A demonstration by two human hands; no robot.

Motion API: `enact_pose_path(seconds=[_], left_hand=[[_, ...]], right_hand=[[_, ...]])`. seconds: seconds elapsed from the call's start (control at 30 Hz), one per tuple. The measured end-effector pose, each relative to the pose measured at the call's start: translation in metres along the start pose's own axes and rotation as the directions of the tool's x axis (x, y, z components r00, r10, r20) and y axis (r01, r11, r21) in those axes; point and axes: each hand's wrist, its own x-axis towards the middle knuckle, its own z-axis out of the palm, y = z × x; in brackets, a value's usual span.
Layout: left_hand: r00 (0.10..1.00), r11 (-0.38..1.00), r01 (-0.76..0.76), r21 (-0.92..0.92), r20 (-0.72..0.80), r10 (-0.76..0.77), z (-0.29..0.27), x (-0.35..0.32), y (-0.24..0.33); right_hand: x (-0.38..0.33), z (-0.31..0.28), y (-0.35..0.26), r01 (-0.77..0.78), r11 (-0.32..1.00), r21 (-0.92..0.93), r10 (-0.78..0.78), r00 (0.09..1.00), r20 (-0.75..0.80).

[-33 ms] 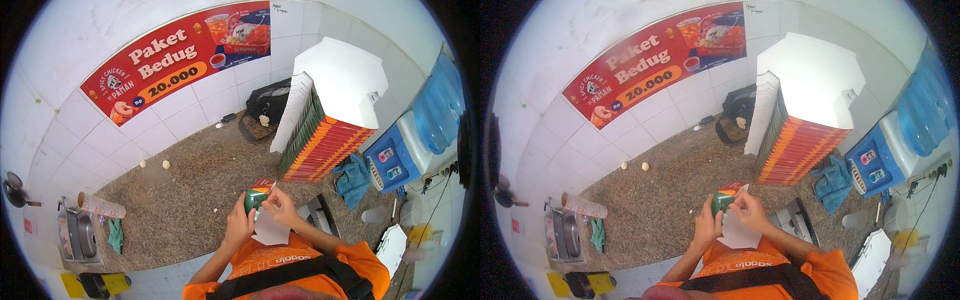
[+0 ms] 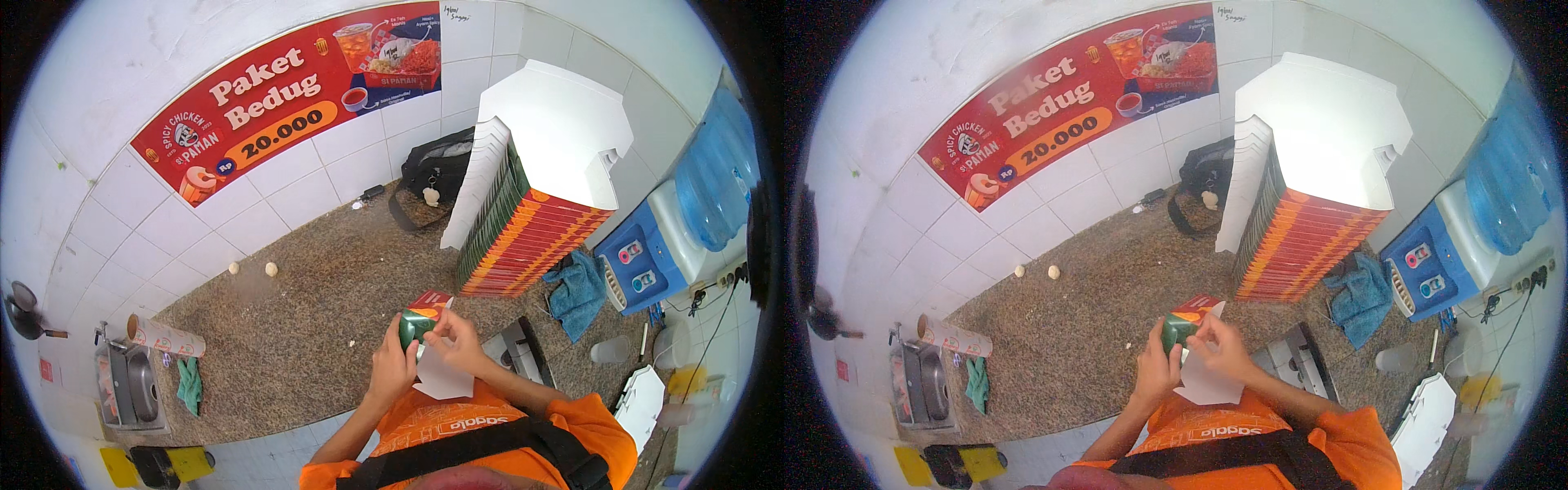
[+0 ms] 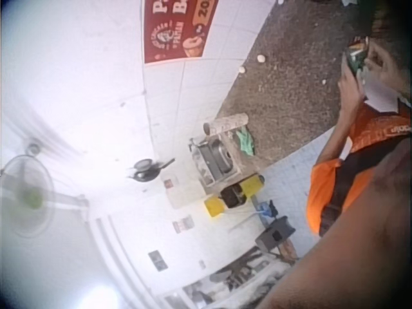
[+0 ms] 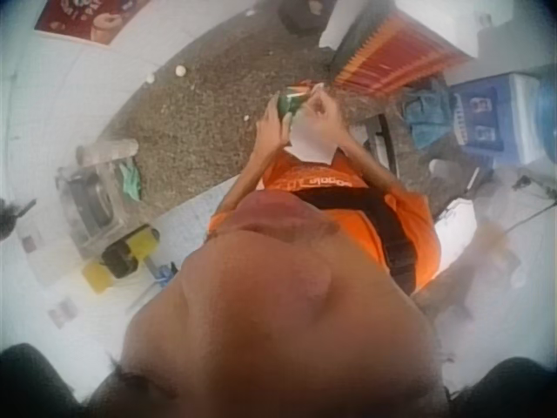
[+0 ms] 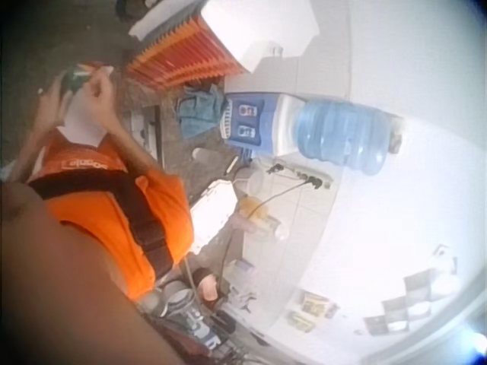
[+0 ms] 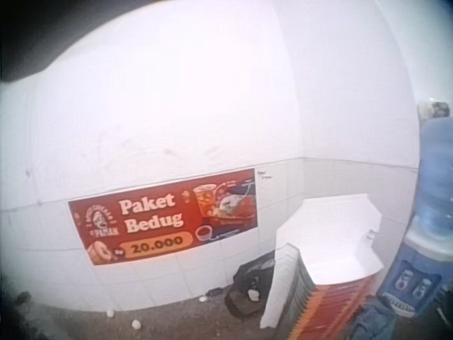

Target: The person repeatedly picks up flat, folded cardboard boxes from a stack, unfolds them into a three-dimensional container shape, and places them onto a growing stack of assembled boxes. The task is performed by hand in a repetitive loop.

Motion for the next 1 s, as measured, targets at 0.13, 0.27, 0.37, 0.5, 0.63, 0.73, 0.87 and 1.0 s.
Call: enact_pose_path(seconds=[0.13, 0.27, 0.37, 0.5, 0.63, 0.73, 0.87, 1.0], left_hand=[[0.993, 0.99, 0.114, -0.089, -0.014, -0.116, 0.004, -0.004, 0.006], [0.998, 0.977, -0.046, -0.209, -0.062, 0.033, -0.003, -0.007, 0.001], [0.905, 0.646, 0.355, -0.676, 0.077, -0.417, -0.026, 0.007, 0.009], [0.857, 0.266, 0.412, -0.872, 0.272, -0.437, -0.055, 0.006, -0.057], [0.805, 0.239, 0.591, -0.771, 0.544, -0.237, -0.063, -0.015, -0.097], [0.81, 0.258, 0.572, -0.779, 0.484, -0.333, -0.048, -0.018, -0.086], [0.737, 0.129, 0.591, -0.796, 0.468, -0.487, -0.02, -0.032, -0.112], [0.748, 0.148, 0.576, -0.804, 0.446, -0.492, -0.018, -0.029, -0.087]], right_hand=[[0.0, 0.001, 0.001, -0.102, 0.97, 0.221, 0.082, 0.992, 0.099], [0.01, -0.004, -0.025, -0.163, 0.957, 0.238, 0.121, 0.976, 0.18], [0.012, -0.013, -0.026, -0.009, 0.99, 0.144, -0.034, 0.955, 0.296], [0.01, -0.023, -0.066, 0.48, 0.821, -0.309, -0.221, 0.767, 0.602], [0.002, -0.025, -0.058, 0.694, 0.561, -0.451, -0.338, 0.689, 0.641], [-0.001, -0.034, -0.045, 0.722, 0.507, -0.471, -0.387, 0.679, 0.624], [-0.007, -0.044, -0.035, 0.727, 0.486, -0.486, -0.4, 0.679, 0.615], [-0.017, -0.048, -0.01, 0.555, 0.609, -0.567, -0.464, 0.829, 0.313]])
